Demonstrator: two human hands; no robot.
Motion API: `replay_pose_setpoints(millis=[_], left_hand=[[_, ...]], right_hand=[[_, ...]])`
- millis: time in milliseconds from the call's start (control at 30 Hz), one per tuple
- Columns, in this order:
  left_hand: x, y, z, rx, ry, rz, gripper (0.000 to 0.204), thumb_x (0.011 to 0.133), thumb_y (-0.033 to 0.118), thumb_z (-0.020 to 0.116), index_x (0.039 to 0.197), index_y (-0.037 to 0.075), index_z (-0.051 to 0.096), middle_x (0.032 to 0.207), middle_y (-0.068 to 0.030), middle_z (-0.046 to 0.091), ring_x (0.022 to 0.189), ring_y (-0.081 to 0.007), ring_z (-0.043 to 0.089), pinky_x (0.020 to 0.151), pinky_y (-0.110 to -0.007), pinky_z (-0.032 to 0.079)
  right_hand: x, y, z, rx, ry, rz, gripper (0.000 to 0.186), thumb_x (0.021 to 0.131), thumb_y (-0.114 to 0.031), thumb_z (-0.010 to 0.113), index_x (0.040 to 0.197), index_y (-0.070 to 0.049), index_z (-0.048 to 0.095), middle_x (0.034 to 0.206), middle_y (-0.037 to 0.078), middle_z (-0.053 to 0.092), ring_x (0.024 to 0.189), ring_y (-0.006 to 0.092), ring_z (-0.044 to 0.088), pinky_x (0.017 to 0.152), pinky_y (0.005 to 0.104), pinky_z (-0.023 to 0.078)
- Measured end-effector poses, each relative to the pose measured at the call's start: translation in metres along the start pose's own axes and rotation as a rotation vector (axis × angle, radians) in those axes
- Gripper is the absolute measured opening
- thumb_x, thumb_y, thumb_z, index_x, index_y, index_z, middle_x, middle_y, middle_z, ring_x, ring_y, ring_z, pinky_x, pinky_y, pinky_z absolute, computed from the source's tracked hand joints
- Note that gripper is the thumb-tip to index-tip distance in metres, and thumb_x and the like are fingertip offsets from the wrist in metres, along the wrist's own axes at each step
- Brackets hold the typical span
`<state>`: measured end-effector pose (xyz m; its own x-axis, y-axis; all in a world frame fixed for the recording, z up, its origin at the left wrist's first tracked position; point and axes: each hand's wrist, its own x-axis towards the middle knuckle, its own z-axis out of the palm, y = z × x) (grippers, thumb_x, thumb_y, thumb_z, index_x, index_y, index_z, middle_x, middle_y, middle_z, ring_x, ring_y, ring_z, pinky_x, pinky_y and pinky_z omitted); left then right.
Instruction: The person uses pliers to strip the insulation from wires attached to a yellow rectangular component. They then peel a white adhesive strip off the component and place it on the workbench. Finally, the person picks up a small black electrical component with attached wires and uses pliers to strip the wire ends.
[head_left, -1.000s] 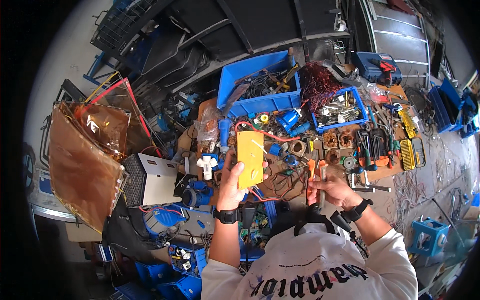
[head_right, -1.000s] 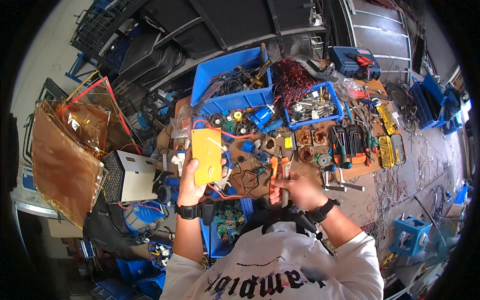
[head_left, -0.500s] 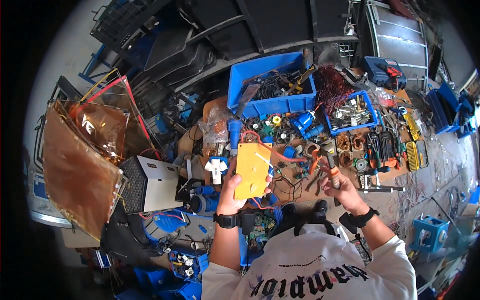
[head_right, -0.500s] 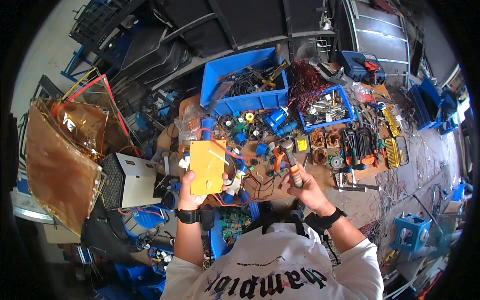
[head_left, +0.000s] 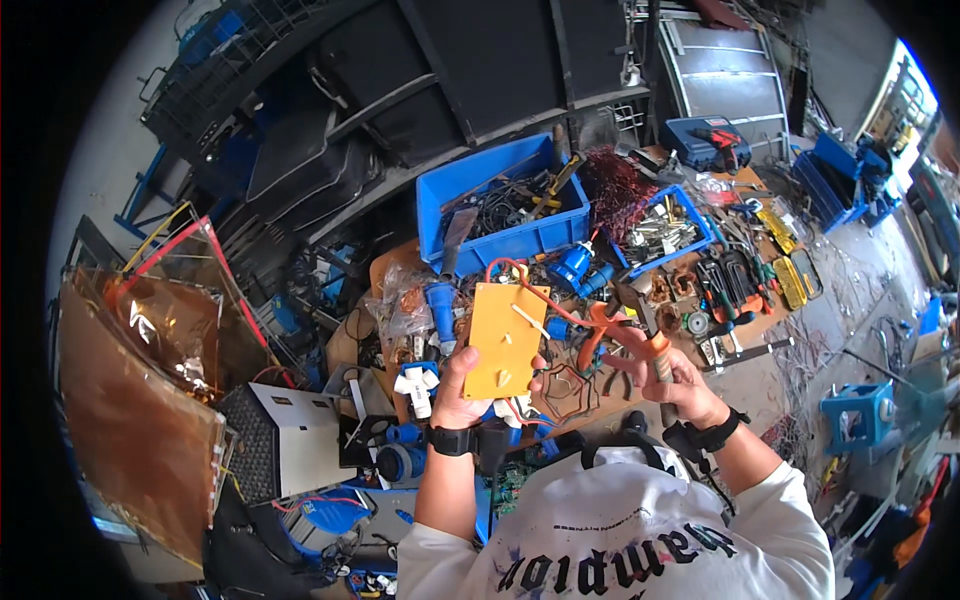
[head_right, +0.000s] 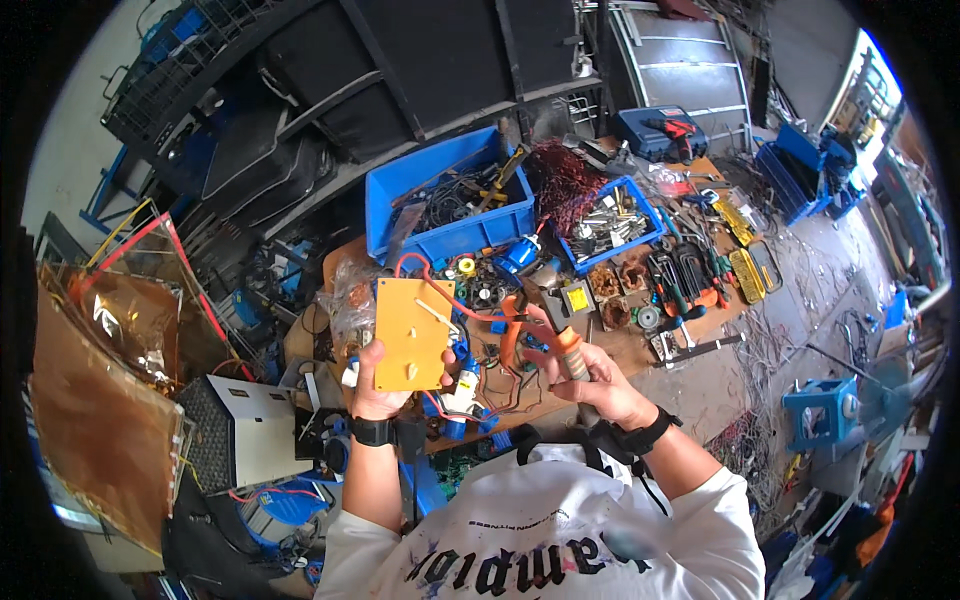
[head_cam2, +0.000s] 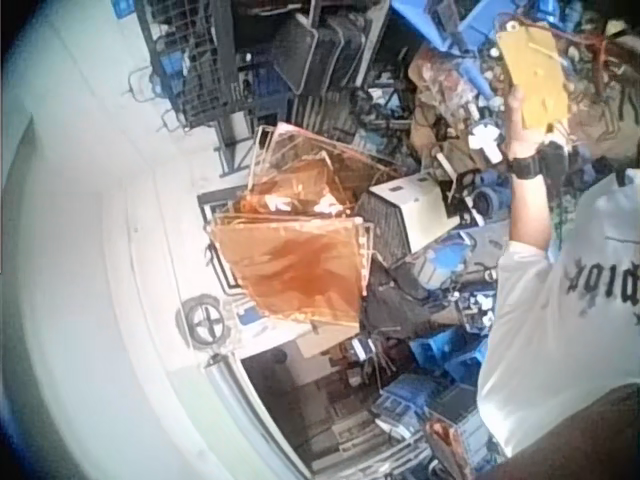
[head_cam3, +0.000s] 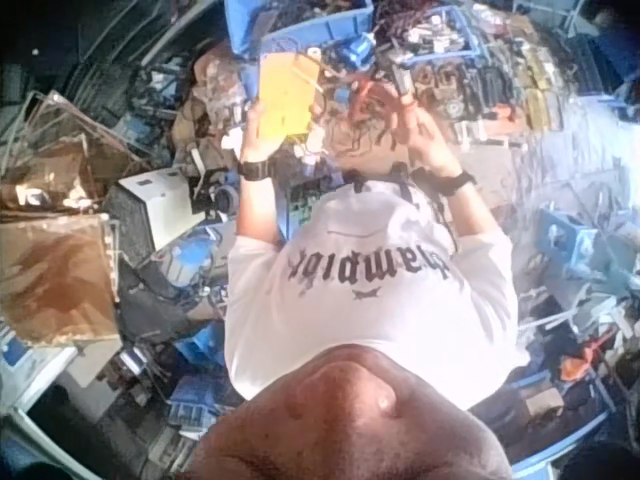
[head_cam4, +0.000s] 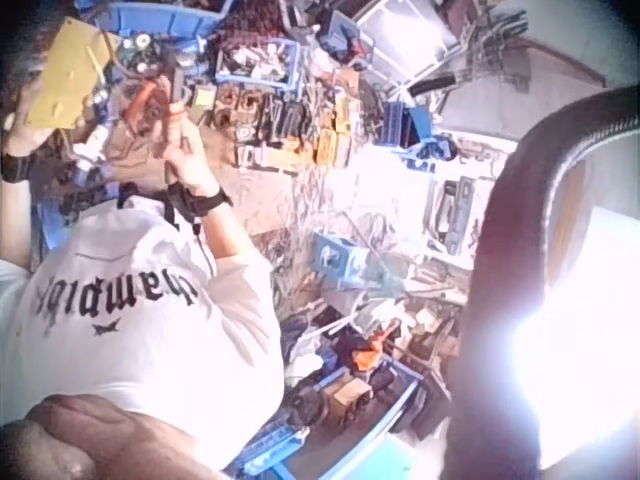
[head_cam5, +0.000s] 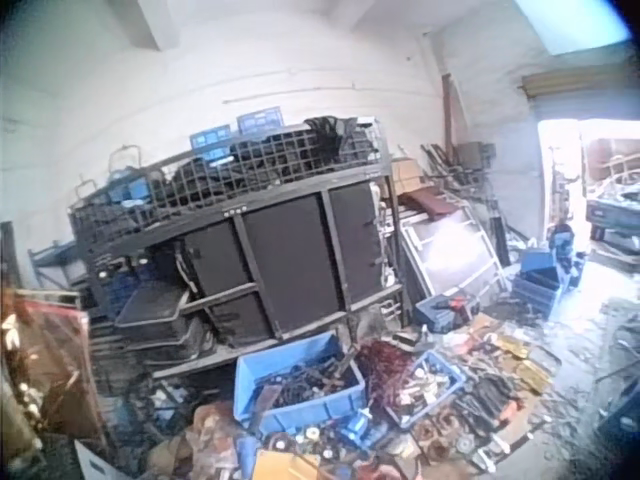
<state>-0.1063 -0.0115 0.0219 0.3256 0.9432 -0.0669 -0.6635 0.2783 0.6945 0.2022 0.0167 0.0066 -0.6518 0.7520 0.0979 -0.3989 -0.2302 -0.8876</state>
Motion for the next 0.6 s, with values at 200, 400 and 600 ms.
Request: replay_pose_setpoints(millis=[200,400,600], left_hand=[[0.013,0.005,-0.003,-0.080,-0.153,-0.090,0.083,0.079,0.053,0.067,0.138,0.001,0.040,0.121,-0.0201,0.057,0.101,-0.0350,0.063,0.077,-0.050,0.058],[0.020,0.006,0.015,-0.031,-0.197,-0.065,0.080,0.080,0.047,0.070,0.140,0.006,0.037,0.126,-0.0201,0.053,0.098,-0.0368,0.065,0.074,-0.049,0.059],[0.017,0.009,0.039,0.155,-0.153,0.135,0.067,0.077,0.034,0.078,0.127,0.006,0.043,0.119,-0.0197,0.058,0.096,-0.0363,0.067,0.075,-0.046,0.060]], right_hand=[[0.001,-0.013,0.028,-0.097,-0.009,-0.150,0.010,0.073,-0.003,0.062,0.083,-0.003,0.058,0.160,0.012,0.019,0.141,0.0199,0.030,0.116,0.0443,0.022],[-0.002,-0.017,0.036,-0.074,-0.008,-0.065,0.042,0.073,-0.014,0.064,0.113,-0.006,0.059,0.158,0.011,0.021,0.143,0.0262,0.027,0.116,0.0513,0.019],[0.002,0.002,0.043,0.096,-0.030,-0.189,0.069,0.073,-0.019,0.063,0.139,-0.010,0.046,0.158,0.013,0.020,0.146,0.0342,0.019,0.115,0.0607,0.016]])
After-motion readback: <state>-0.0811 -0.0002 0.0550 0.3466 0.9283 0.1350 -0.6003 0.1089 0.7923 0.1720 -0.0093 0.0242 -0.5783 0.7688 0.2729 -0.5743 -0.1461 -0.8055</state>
